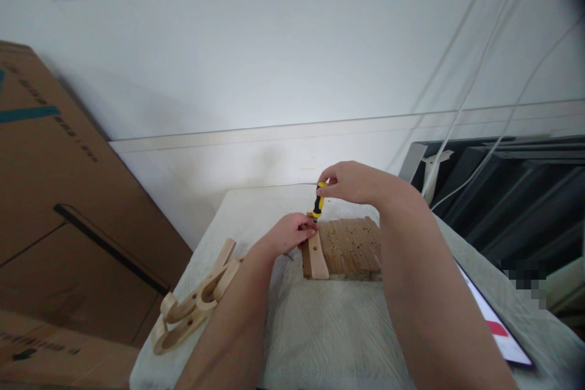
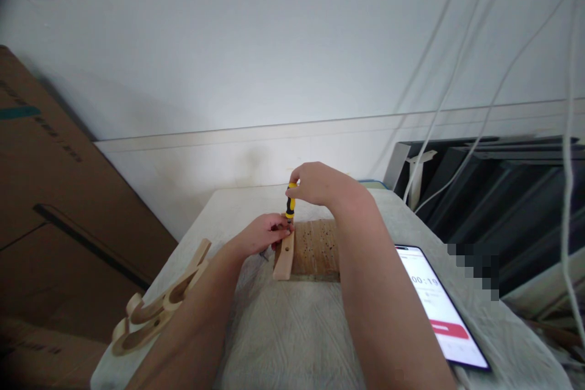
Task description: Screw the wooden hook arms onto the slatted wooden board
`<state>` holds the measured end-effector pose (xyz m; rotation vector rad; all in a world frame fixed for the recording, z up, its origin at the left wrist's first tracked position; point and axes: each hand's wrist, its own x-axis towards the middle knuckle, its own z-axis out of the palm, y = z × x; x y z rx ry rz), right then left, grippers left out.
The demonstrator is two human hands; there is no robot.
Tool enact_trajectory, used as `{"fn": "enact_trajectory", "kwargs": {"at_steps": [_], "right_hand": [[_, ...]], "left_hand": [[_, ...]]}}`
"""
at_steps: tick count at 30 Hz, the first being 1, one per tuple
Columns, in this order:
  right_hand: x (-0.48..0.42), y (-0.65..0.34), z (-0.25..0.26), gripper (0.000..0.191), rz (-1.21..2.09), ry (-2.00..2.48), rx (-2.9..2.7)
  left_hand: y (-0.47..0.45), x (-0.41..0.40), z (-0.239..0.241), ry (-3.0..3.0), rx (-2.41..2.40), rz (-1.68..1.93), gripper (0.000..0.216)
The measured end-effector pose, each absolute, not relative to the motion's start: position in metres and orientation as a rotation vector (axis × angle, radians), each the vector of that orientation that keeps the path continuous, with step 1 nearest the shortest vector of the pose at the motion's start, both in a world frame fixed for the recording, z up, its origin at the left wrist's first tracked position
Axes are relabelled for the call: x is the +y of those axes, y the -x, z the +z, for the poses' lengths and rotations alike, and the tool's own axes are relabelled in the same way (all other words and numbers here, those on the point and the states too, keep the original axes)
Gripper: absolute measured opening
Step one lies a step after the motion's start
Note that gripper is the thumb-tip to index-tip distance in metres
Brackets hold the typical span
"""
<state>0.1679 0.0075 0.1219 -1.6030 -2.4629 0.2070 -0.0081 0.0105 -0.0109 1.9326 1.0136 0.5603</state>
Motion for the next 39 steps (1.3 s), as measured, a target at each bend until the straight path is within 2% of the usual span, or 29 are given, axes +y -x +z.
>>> {"fn": "enact_trajectory", "kwargs": {"at_steps": [15, 19, 24, 30, 34, 39], "right_hand": [[0.001, -0.168, 0.127, 0.035, 0.219, 1.668, -2.504], [0.003, -0.168, 0.126, 0.031, 0.239, 1.646, -2.479], [0.000, -0.169, 0.127, 0.037, 0.275, 1.562, -2.499], [-0.004, -0.167, 0.130, 0.030, 0.276, 1.532, -2.554], [-0.001, -0.161, 0.127, 0.034, 0.170, 1.563, -2.522], [0.004, -0.156, 0.120, 0.037, 0.222, 1.450, -2.501]], "left_hand": [[0.011, 0.010, -0.011, -1.915, 1.009, 0.541, 0.020], [0.017, 0.009, -0.006, -1.898, 0.926, 0.486, 0.028], [0.021, 0.007, 0.002, -1.920, 0.903, 0.428, 0.034], [0.019, 0.007, 0.002, -1.952, 0.920, 0.411, 0.031], [0.018, 0.007, 0.002, -1.972, 0.929, 0.422, 0.033], [0.018, 0.007, 0.001, -1.981, 0.910, 0.424, 0.028]]}}
